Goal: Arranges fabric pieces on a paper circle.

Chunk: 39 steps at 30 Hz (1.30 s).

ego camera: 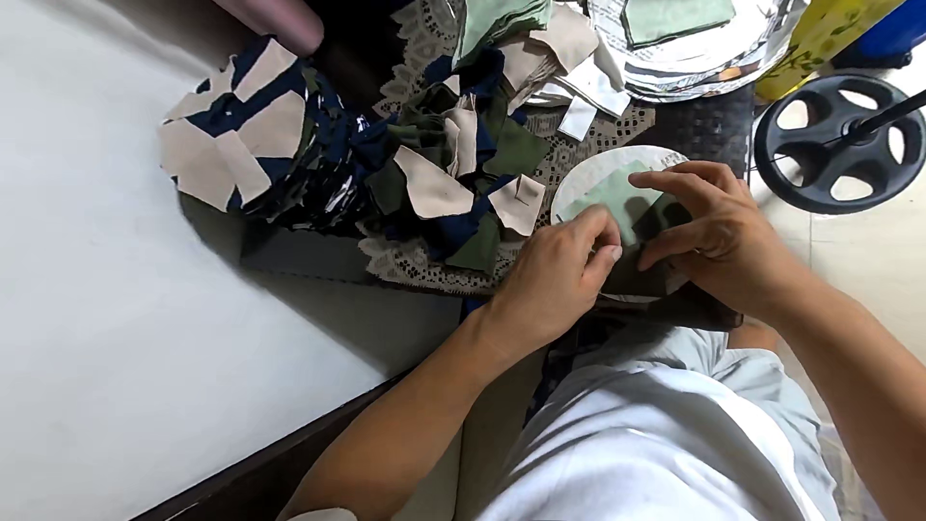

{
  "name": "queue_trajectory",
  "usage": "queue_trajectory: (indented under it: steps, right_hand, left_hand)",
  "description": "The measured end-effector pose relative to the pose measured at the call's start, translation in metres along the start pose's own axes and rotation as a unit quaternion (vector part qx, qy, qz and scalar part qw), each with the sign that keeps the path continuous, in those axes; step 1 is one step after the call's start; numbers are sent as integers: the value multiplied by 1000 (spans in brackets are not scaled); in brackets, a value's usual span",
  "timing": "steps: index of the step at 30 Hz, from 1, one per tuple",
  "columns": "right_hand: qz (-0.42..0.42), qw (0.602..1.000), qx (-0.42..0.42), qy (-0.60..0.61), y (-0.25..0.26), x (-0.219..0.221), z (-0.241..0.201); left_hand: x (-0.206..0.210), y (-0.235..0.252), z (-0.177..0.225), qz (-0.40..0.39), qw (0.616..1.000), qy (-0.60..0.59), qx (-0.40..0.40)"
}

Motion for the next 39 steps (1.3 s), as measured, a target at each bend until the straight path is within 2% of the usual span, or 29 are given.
queue_trajectory:
  steps: [7,16,24,39]
  right_hand:
    - [16,1000,-16,5,-5,-5,-5]
    - [-21,1000,3,-16,-3,-5,0]
    - [-7,1000,-3,-30,-2,4,5]
    - [-5,999,-14,-30,-5,6,5]
  left_hand:
    - [18,-6,-6,50,992,-119,15]
    - [27,-12,4,25,993,-90,-73]
    - [29,-10,7,47,998,34,14]
    - [28,-18,6,38,998,40,16]
Point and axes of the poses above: each hand's wrist, its own y-axis towards the middle knuckle, its own x-axis out of the palm, z = x × y, the point moved 1 cm from there along y, towards the middle knuckle, and after that the axes turned 8 degrees about z, right-handed, at the moved point
